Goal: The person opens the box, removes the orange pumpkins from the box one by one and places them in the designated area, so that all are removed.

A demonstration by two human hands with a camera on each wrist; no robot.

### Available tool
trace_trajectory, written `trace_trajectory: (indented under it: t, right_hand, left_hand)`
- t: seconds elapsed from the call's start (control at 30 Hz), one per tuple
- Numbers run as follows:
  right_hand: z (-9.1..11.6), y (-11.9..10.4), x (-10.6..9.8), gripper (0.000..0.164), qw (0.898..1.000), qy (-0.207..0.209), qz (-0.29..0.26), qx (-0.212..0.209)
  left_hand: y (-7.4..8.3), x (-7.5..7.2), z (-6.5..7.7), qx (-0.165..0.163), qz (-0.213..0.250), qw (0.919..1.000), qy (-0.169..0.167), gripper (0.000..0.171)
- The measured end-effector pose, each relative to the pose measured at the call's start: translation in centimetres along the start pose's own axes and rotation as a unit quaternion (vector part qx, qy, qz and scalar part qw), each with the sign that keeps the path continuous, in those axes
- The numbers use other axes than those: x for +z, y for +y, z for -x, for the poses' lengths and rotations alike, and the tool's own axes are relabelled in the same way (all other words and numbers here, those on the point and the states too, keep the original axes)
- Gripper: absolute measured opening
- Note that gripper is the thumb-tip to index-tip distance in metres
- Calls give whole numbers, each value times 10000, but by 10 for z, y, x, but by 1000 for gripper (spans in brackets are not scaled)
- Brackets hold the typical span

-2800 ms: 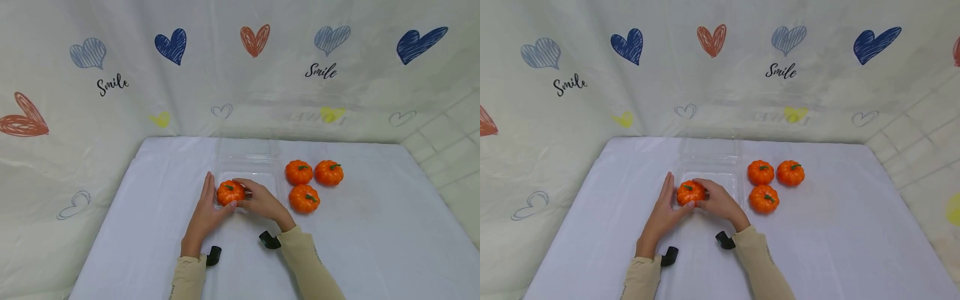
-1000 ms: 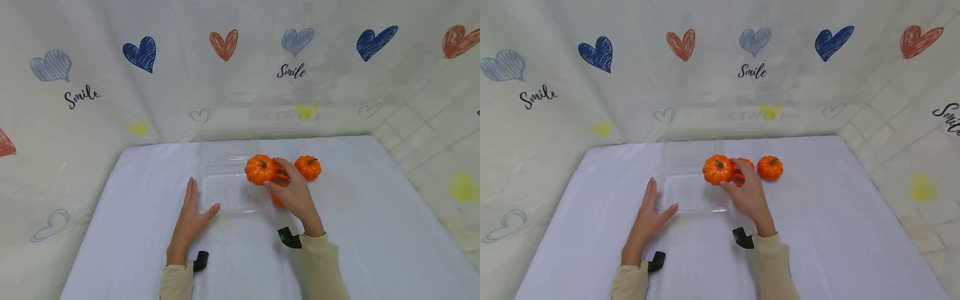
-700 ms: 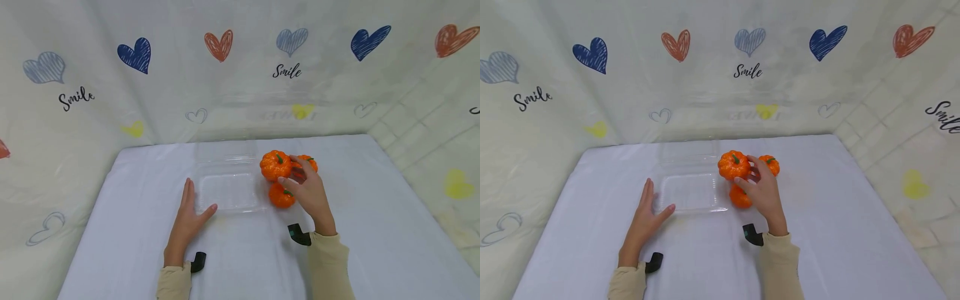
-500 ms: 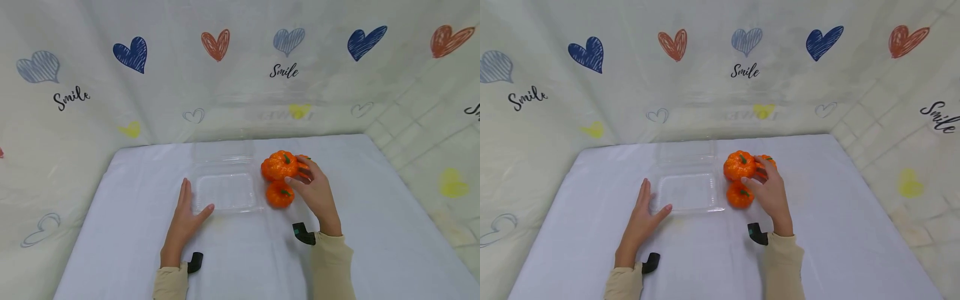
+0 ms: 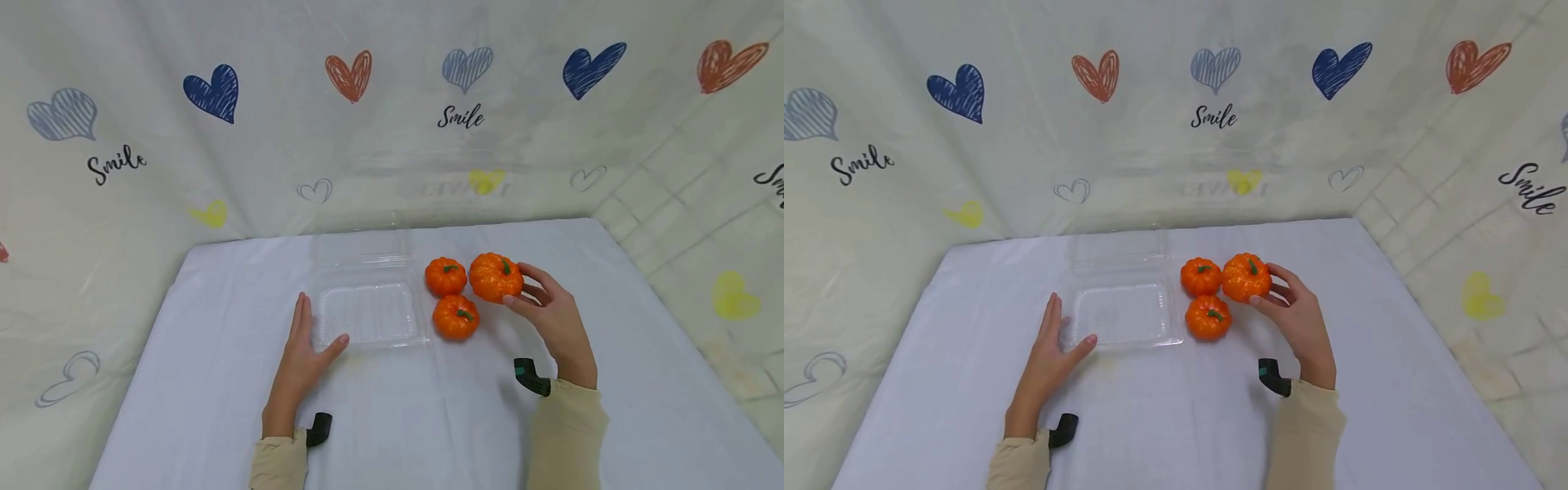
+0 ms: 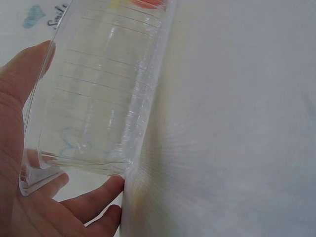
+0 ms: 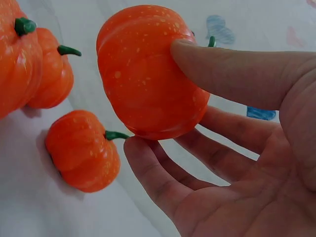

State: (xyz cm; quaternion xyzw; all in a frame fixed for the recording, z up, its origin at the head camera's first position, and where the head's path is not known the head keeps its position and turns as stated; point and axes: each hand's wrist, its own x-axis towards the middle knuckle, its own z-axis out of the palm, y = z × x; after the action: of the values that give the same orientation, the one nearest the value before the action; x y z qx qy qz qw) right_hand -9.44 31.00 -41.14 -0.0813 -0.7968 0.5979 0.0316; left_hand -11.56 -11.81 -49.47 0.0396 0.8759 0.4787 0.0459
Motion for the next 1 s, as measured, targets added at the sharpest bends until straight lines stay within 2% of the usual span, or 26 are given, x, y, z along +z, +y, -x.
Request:
trace_trajectory:
  t: [0.17, 0.4, 0.63, 0.83, 1.0]
  right_hand:
    - [2, 16, -15, 72, 9999, -65, -57, 88]
    - [-1, 33, -28, 72, 9985, -309, 27, 455]
    - [-6, 53, -33, 68, 9919, -653, -960, 521]
    - [-9, 65, -36, 70, 9918, -830, -546, 802]
    - [-12, 70, -33, 73, 9909, -841, -513, 919]
  left_hand:
    - [0, 1, 0, 23, 8, 10000, -7, 116]
    - [-1, 2, 0, -9, -24, 10000, -15, 116]
    - [-2, 1, 0, -7, -31, 10000, 2, 115]
    - [-3, 1, 1, 21, -3, 10000, 26, 115]
    - [-3, 2, 0, 87, 18, 9999, 65, 115]
